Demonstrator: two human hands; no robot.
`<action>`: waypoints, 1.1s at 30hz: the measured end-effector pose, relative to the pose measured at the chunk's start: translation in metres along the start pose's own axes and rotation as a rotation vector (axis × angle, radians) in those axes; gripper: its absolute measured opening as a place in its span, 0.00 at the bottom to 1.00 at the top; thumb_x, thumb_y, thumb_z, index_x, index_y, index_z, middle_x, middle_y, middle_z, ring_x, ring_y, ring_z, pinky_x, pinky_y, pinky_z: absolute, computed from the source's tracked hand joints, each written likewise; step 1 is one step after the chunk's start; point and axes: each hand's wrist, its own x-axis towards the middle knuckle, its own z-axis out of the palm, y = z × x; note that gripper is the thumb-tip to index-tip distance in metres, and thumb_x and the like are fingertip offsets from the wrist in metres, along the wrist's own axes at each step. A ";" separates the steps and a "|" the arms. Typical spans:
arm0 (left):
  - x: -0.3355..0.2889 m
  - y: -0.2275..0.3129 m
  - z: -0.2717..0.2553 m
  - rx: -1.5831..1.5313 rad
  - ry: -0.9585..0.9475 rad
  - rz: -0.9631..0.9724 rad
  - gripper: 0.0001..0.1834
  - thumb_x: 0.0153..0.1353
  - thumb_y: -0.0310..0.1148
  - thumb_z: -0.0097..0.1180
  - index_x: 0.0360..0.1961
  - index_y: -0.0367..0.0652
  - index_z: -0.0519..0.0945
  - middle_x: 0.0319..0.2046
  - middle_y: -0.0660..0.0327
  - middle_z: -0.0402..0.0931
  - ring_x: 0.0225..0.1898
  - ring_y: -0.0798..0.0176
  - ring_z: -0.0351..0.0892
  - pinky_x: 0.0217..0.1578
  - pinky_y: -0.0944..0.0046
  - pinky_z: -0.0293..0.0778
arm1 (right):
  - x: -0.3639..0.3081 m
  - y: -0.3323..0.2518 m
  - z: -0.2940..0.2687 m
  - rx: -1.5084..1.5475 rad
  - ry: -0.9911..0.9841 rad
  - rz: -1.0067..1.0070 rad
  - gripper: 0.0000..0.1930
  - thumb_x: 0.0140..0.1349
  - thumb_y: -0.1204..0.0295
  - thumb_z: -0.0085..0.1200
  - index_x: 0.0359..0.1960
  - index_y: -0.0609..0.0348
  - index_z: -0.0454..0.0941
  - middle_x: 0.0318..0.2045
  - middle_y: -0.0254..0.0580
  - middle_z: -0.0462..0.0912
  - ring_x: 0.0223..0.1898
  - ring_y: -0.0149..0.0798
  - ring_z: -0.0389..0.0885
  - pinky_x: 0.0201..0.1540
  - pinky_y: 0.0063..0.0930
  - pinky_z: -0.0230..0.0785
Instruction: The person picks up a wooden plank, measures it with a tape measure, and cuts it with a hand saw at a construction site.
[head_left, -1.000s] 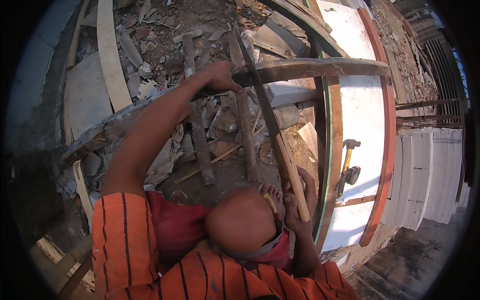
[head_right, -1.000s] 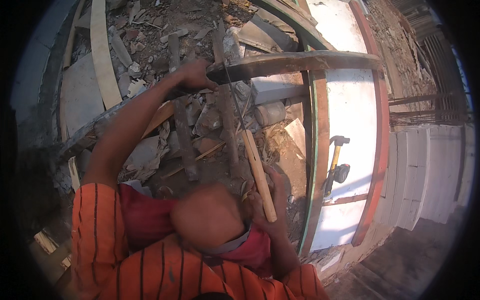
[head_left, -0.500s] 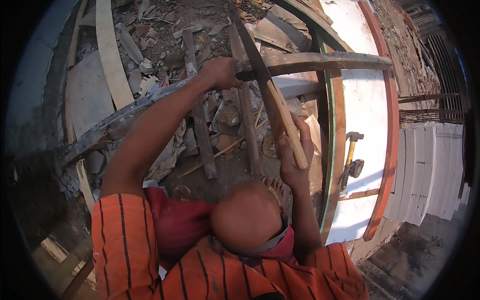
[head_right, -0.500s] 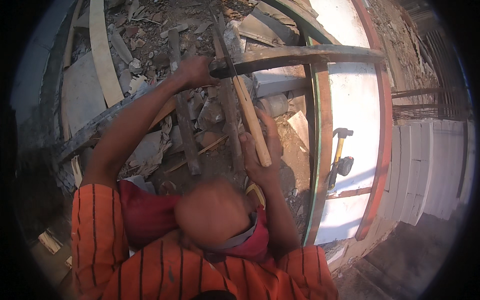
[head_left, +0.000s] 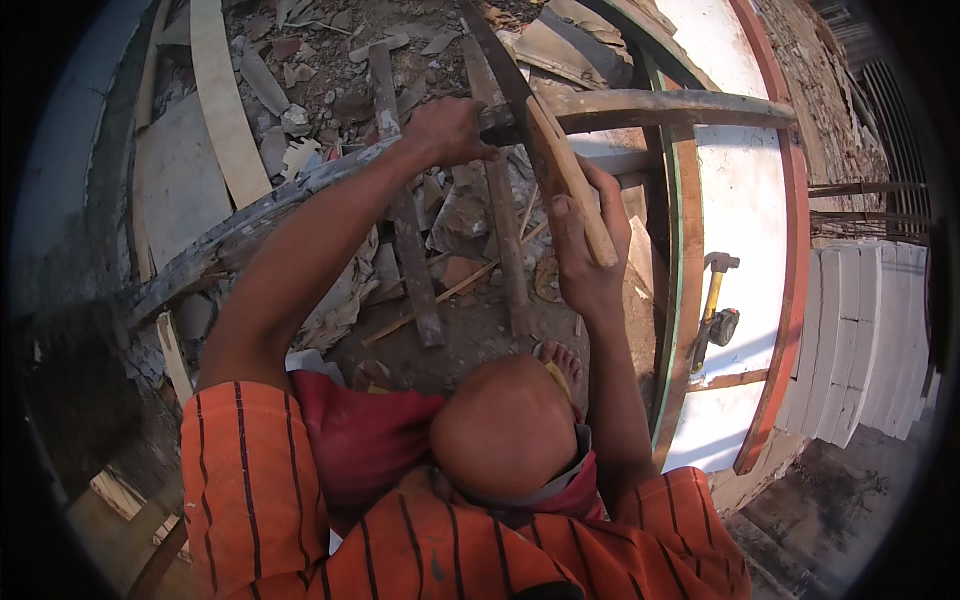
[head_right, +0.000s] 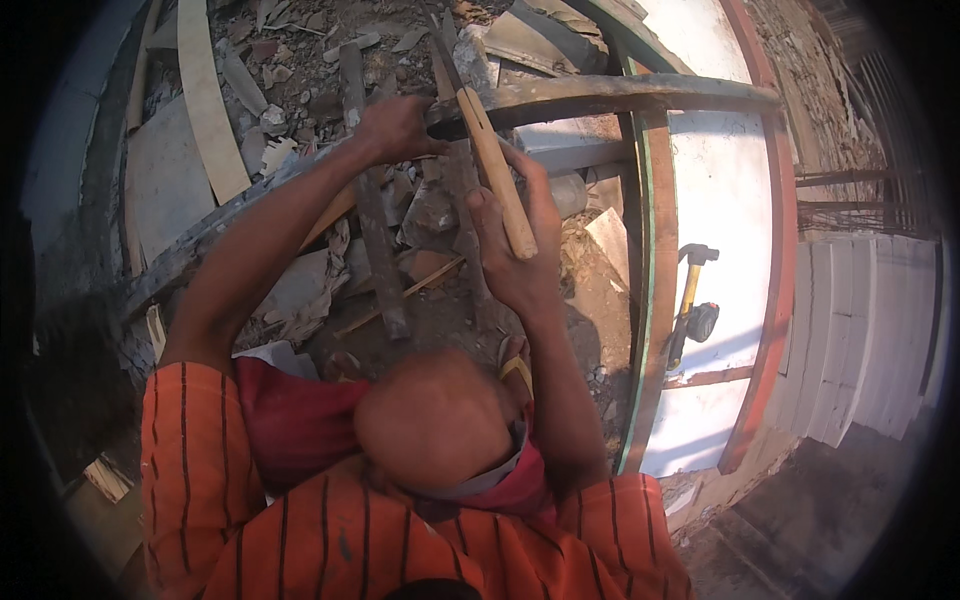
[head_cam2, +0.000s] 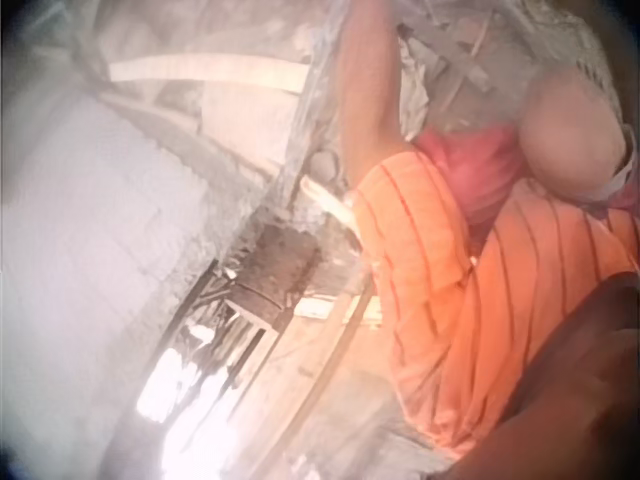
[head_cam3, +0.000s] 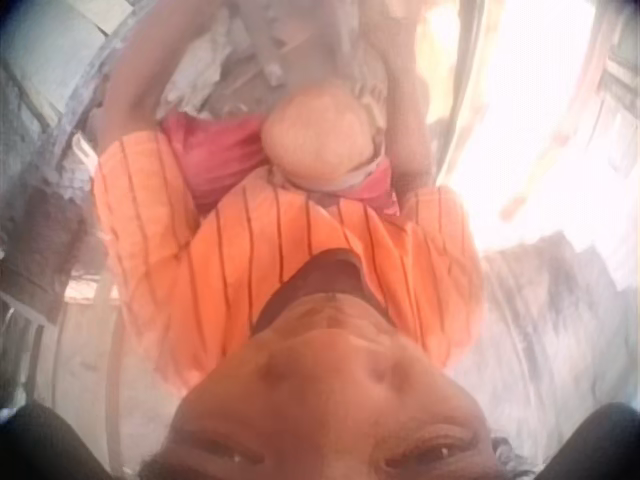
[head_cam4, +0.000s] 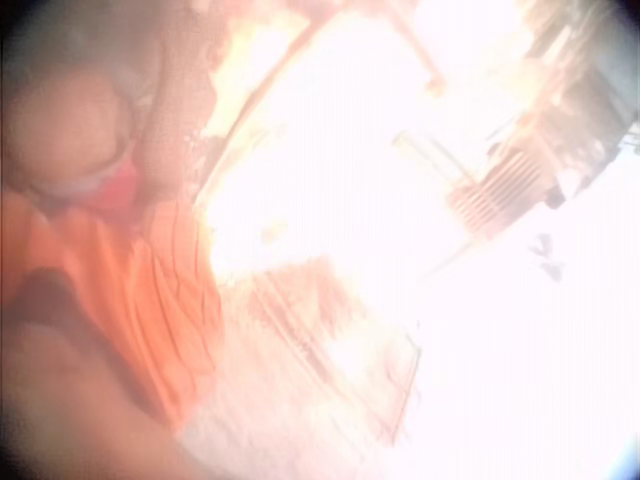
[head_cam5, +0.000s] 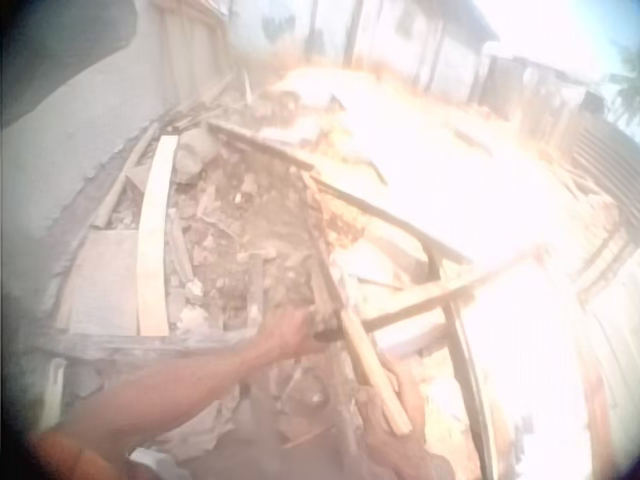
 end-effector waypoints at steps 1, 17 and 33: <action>0.000 0.000 -0.005 0.006 -0.057 0.000 0.40 0.44 0.54 0.69 0.55 0.40 0.74 0.49 0.47 0.77 0.51 0.47 0.77 0.51 0.52 0.73 | -0.014 -0.003 -0.009 -0.011 -0.021 0.064 0.23 0.63 0.75 0.49 0.59 0.65 0.63 0.41 0.47 0.77 0.39 0.31 0.76 0.40 0.23 0.70; 0.001 0.003 0.000 -0.003 -0.032 -0.001 0.38 0.43 0.55 0.69 0.50 0.40 0.76 0.43 0.47 0.80 0.47 0.47 0.79 0.50 0.50 0.73 | 0.001 0.006 -0.003 0.013 -0.010 -0.012 0.23 0.63 0.72 0.49 0.59 0.66 0.62 0.45 0.50 0.76 0.44 0.32 0.76 0.44 0.26 0.70; 0.005 0.000 -0.002 -0.029 0.023 0.022 0.37 0.41 0.52 0.70 0.48 0.35 0.78 0.42 0.45 0.80 0.46 0.47 0.80 0.47 0.54 0.74 | -0.004 0.022 0.006 -0.117 0.123 -0.148 0.24 0.63 0.63 0.51 0.54 0.70 0.67 0.34 0.45 0.75 0.30 0.35 0.73 0.35 0.28 0.68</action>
